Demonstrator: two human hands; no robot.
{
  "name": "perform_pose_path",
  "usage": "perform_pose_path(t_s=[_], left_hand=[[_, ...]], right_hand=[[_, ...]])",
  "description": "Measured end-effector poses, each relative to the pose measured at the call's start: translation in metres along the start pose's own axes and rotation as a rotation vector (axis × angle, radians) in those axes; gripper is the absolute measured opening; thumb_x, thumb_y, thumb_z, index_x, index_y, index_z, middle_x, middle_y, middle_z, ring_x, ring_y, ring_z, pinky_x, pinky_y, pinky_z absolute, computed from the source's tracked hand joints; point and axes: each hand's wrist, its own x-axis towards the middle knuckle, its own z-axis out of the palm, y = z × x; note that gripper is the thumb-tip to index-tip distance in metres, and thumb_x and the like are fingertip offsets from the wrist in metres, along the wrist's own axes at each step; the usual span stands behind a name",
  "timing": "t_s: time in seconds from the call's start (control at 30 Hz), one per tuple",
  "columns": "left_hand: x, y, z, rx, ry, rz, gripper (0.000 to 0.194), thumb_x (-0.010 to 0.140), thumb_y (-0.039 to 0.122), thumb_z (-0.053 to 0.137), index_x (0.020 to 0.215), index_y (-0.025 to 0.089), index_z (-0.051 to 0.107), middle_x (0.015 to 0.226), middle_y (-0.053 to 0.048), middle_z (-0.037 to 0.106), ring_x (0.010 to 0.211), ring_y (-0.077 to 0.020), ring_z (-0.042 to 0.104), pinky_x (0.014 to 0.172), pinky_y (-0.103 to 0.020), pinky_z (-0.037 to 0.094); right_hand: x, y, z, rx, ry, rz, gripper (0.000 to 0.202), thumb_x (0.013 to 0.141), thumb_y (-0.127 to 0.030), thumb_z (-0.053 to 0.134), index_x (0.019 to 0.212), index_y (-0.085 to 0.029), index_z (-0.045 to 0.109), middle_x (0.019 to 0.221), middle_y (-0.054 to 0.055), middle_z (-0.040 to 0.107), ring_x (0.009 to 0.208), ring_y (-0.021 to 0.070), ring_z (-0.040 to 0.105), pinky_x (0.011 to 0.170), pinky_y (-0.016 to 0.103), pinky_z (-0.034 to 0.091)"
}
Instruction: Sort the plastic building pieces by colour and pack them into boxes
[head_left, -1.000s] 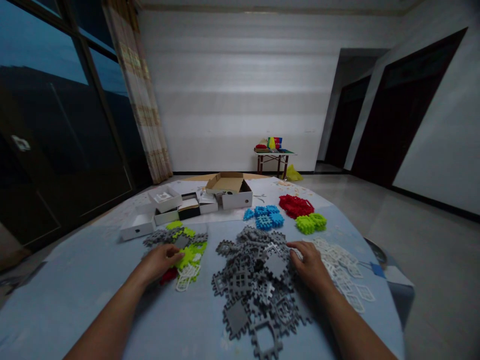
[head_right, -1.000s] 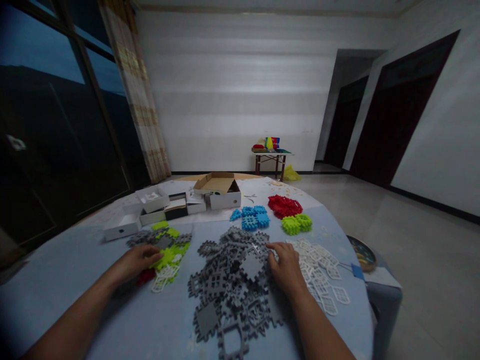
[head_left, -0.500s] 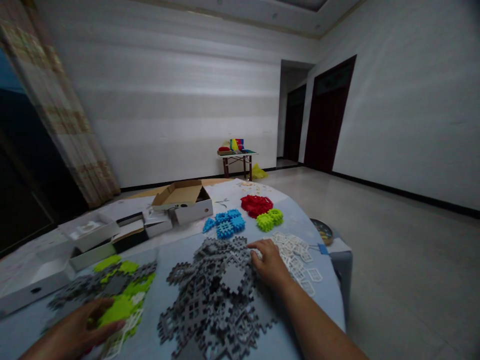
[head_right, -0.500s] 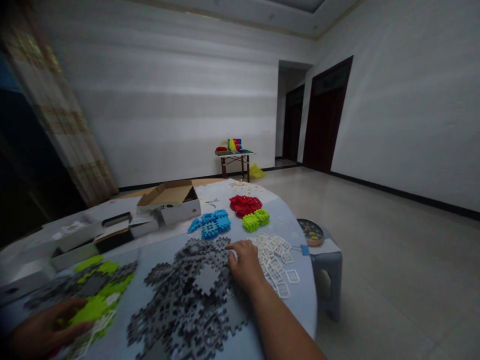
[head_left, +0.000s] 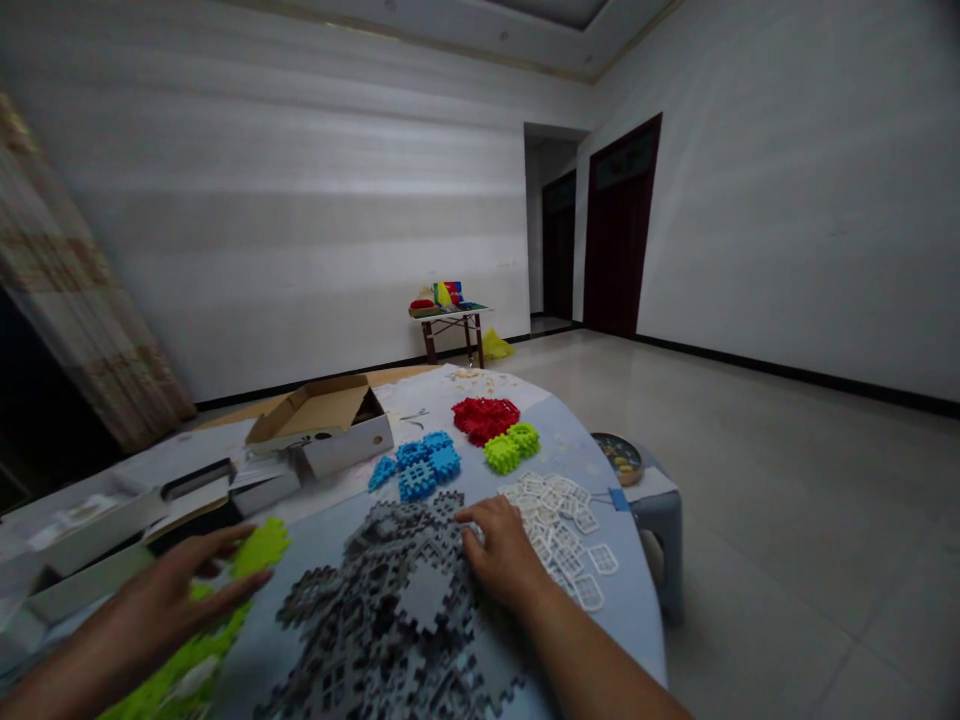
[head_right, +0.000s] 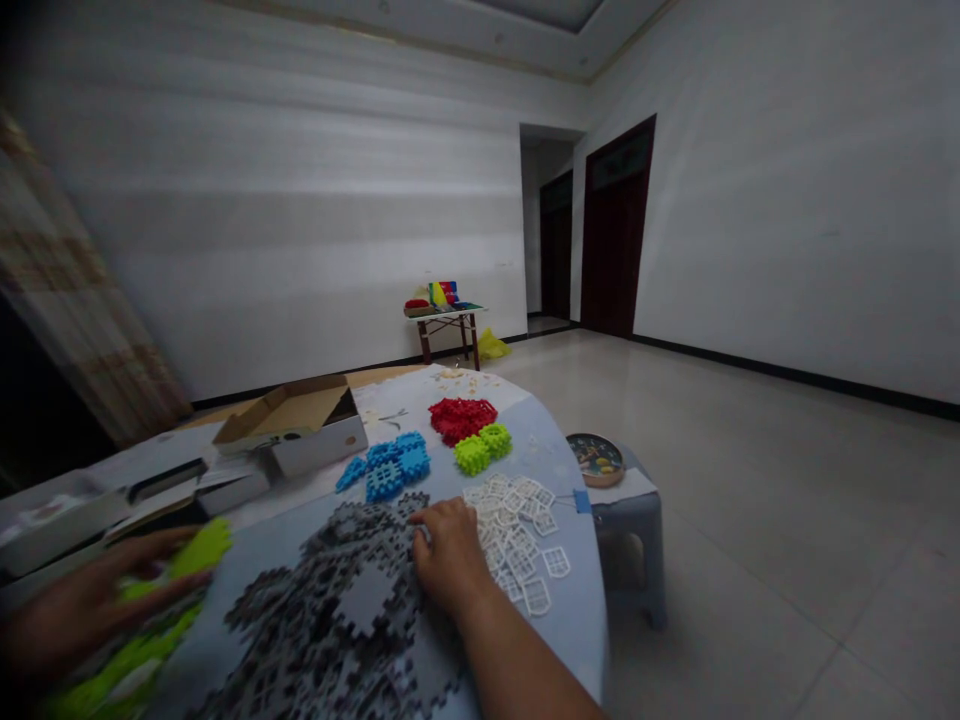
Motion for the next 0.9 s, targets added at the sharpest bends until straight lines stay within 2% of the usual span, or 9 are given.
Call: perform_pose_path(t_s=[0.1,0.2,0.23,0.33,0.43,0.57,0.7,0.8,0.9], left_hand=[[0.036,0.082,0.011,-0.063,-0.169,0.188,0.073,0.06,0.067,0.058,0.114,0.018,0.059,0.108,-0.008,0.066,0.096,-0.027,0.06,0.082,-0.035,0.048],[0.071,0.155,0.045,-0.087,-0.272,0.336,0.068,0.062,0.06,0.06,0.114,0.015,0.06,0.101,-0.009,0.068,0.09,-0.0245,0.062,0.078,-0.031,0.048],[0.081,0.175,0.059,-0.061,-0.271,0.368,0.066,0.064,0.059,0.059,0.113,0.015,0.06,0.101,-0.009,0.068,0.09,-0.0239,0.062,0.077,-0.03,0.048],[0.105,0.222,0.099,-0.023,-0.266,0.402,0.058,0.064,0.052,0.062,0.108,0.014,0.062,0.1,-0.01,0.069,0.09,-0.0239,0.062,0.077,-0.03,0.046],[0.118,0.255,0.129,0.016,-0.259,0.426,0.048,0.063,0.045,0.067,0.101,0.015,0.064,0.099,-0.011,0.069,0.091,-0.0253,0.062,0.075,-0.03,0.044],[0.128,0.28,0.152,0.052,-0.235,0.415,0.041,0.061,0.043,0.07,0.091,0.017,0.065,0.097,-0.012,0.069,0.092,-0.0269,0.062,0.073,-0.031,0.043],[0.134,0.281,0.157,0.043,-0.22,0.4,0.044,0.056,0.05,0.072,0.086,0.018,0.065,0.089,-0.01,0.07,0.085,-0.0256,0.063,0.069,-0.029,0.043],[0.135,0.265,0.139,0.0,-0.158,0.381,0.049,0.066,0.055,0.063,0.096,0.017,0.064,0.097,-0.012,0.069,0.089,-0.0243,0.063,0.071,-0.028,0.043],[0.13,0.232,0.107,-0.049,-0.076,0.339,0.054,0.074,0.055,0.051,0.108,0.015,0.06,0.103,-0.013,0.068,0.091,-0.0227,0.063,0.074,-0.028,0.044]], right_hand=[[0.001,-0.001,0.0,-0.008,-0.013,0.021,0.025,0.077,-0.012,0.054,0.096,-0.022,0.067,0.096,0.005,0.066,0.1,0.0207,0.051,0.09,0.036,0.034],[0.001,0.002,0.002,-0.011,-0.002,0.03,0.025,0.077,-0.012,0.054,0.096,-0.022,0.067,0.096,0.004,0.066,0.1,0.021,0.051,0.09,0.036,0.035],[0.002,0.003,0.003,-0.012,0.003,0.032,0.025,0.077,-0.012,0.054,0.096,-0.023,0.067,0.096,0.004,0.066,0.1,0.0211,0.051,0.09,0.037,0.035],[0.003,0.008,0.007,-0.017,0.006,0.041,0.025,0.077,-0.014,0.054,0.096,-0.023,0.067,0.095,0.005,0.066,0.099,0.0221,0.052,0.09,0.038,0.036],[0.005,0.01,0.007,-0.026,0.001,0.054,0.025,0.076,-0.013,0.053,0.094,-0.024,0.067,0.094,0.005,0.066,0.098,0.0232,0.052,0.088,0.039,0.037],[0.007,0.01,0.006,-0.03,0.005,0.065,0.023,0.076,-0.012,0.052,0.088,-0.023,0.068,0.09,0.005,0.065,0.094,0.0226,0.053,0.086,0.038,0.039],[0.008,0.011,0.006,-0.011,0.024,0.063,0.024,0.075,-0.011,0.052,0.089,-0.023,0.068,0.091,0.005,0.065,0.094,0.0224,0.053,0.086,0.038,0.038],[0.008,0.013,0.007,0.012,0.039,0.057,0.025,0.077,-0.012,0.053,0.093,-0.023,0.068,0.093,0.004,0.066,0.097,0.0224,0.052,0.088,0.037,0.037],[0.008,0.013,0.007,0.011,0.044,0.068,0.025,0.078,-0.014,0.053,0.095,-0.023,0.068,0.095,0.005,0.066,0.098,0.0227,0.052,0.089,0.037,0.037]])
